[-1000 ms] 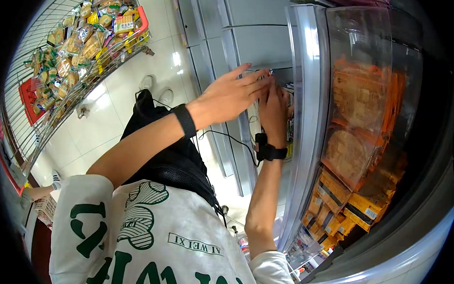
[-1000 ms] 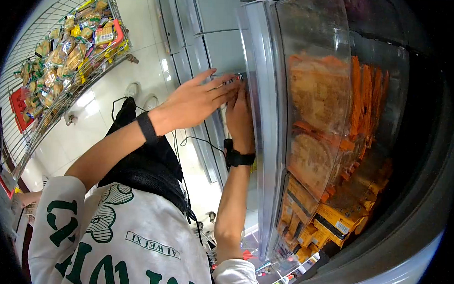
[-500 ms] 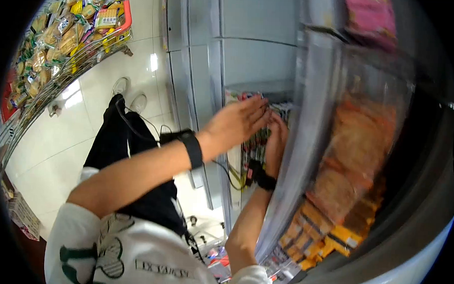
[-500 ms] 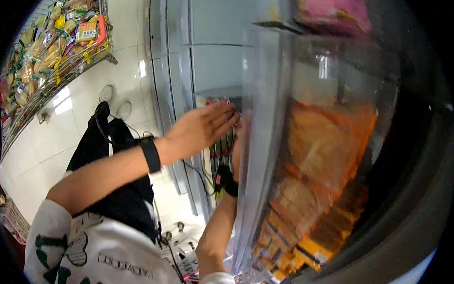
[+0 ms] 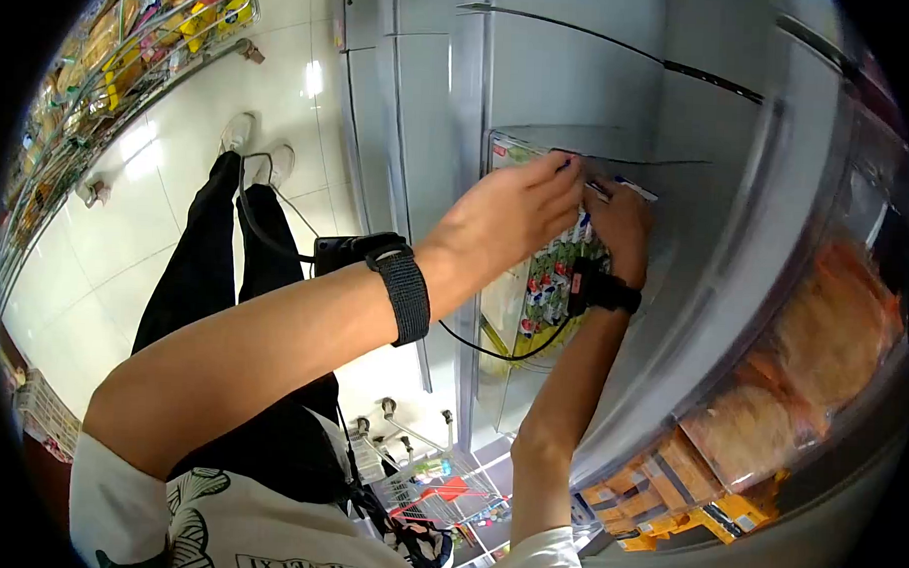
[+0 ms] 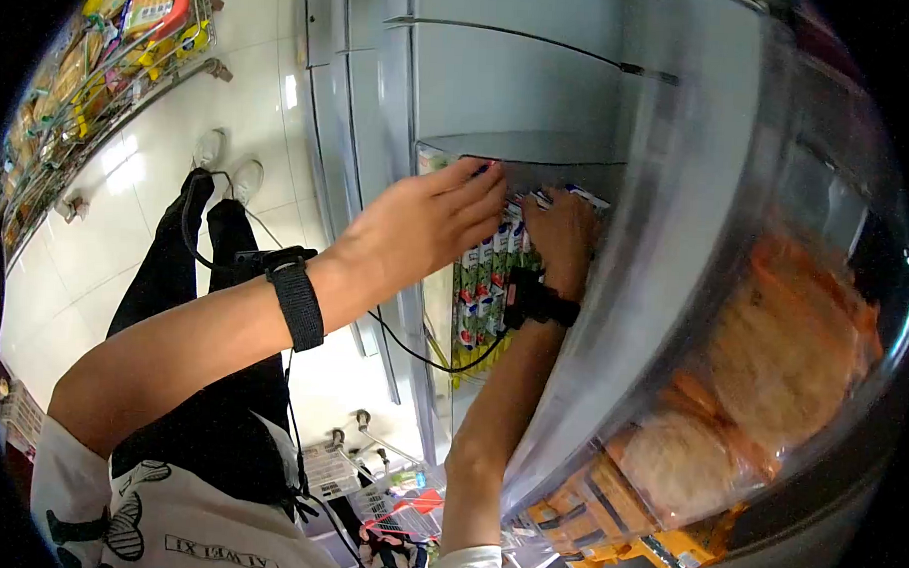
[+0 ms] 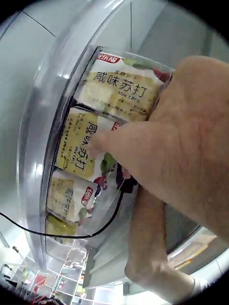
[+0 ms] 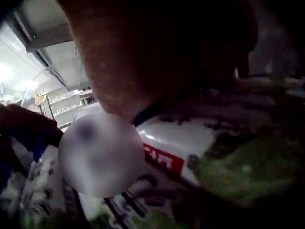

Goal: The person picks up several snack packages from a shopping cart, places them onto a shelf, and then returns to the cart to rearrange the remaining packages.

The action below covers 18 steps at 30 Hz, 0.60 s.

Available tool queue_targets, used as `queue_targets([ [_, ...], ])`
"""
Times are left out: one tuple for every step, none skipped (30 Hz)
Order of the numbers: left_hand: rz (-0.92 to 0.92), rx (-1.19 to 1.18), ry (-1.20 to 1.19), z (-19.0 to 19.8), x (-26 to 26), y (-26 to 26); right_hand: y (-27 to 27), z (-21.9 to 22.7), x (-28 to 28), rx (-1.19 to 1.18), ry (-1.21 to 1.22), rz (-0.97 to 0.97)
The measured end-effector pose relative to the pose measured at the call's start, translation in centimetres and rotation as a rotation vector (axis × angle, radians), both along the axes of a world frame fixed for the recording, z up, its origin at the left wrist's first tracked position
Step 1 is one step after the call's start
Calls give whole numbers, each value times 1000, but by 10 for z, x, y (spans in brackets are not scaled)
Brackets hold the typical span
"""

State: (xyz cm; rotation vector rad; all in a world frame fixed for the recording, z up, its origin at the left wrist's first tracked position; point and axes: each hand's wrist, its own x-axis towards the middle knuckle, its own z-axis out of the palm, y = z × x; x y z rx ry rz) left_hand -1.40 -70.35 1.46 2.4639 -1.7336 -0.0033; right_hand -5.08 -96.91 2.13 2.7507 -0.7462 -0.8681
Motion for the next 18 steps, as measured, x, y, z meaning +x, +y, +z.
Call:
queue_targets([
  [-14,-8,-9,4,-4,-4,0,3,-7,-8,-9,-14],
  [-27,18,-4,7,-6,-5,5,0,-15,-56,-70,-3],
  [-24,55,-19,7,-1,-4,11,-6,-11,-93,-151,21],
  [-74,117,10,11,0,-4,21,-1,-5,-26,-179,-123],
  [-59,131,-26,13,3,-1,32,5,-4,-10,-216,-111],
  [-41,128,-64,19,-1,-6,40,21,-11,81,-407,-127],
  [-29,120,-86,16,-2,-5,54,29,-18,167,-582,-145],
  [-48,45,-75,9,-1,3,69,37,-24,170,-598,-144],
  [-58,39,-102,17,-6,9,79,56,-37,192,-634,-245],
  [1,-50,-44,16,-12,24,95,62,-49,215,-658,-351],
  [58,-138,16,14,-18,45,114,66,-61,240,-682,-456],
  [-4,-157,111,31,-16,75,130,72,-78,271,-754,-428],
  [-58,-163,210,39,-9,112,148,79,-81,412,-716,-528],
  [-38,-137,383,44,-8,150,168,85,-88,414,-703,-509],
  [-11,-94,542,61,-8,192,194,102,-100,435,-697,-493],
  [32,-39,575,49,-10,218,188,83,-118,350,-661,-346],
  [78,14,607,28,-6,251,190,61,-131,264,-630,-199],
  [253,115,657,51,-8,318,233,52,-117,401,-645,-182],
])
